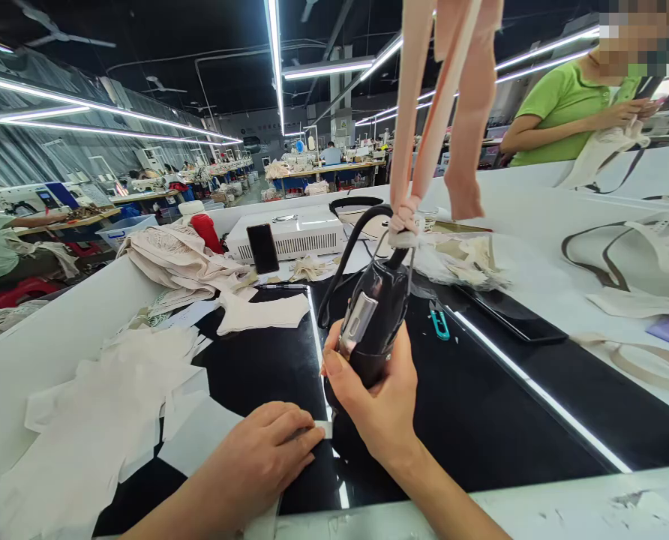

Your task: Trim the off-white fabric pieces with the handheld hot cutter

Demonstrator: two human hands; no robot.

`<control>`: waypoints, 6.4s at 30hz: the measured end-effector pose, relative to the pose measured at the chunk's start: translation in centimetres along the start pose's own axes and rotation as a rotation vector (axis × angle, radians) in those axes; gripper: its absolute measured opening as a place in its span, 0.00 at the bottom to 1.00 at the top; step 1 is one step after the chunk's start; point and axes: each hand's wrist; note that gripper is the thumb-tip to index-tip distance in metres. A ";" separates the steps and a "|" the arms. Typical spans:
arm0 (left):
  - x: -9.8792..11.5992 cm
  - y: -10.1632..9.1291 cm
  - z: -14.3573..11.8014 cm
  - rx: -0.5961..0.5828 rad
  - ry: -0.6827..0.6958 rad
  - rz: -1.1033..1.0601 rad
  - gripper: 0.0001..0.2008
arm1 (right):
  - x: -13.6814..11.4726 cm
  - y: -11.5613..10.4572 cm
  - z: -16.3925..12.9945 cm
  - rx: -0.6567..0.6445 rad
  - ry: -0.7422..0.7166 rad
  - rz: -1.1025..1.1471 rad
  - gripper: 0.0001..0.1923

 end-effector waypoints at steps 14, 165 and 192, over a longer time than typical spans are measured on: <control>0.1 0.1 -0.2 -0.026 -0.024 -0.010 0.08 | 0.0 0.3 -0.2 -0.020 -0.017 0.011 0.19; 2.2 2.4 -6.3 0.252 -0.090 0.357 0.41 | -3.4 0.7 -3.2 -0.004 0.039 -0.011 0.23; 2.5 2.7 -7.4 0.177 -0.050 0.327 0.43 | -1.4 3.2 -2.0 -0.026 0.033 0.043 0.19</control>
Point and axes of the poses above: each hand's wrist, its own z-axis towards the middle knuckle, its own y-axis out of the palm, x = y × z, and after that the axes turned 15 degrees about -y, right-handed
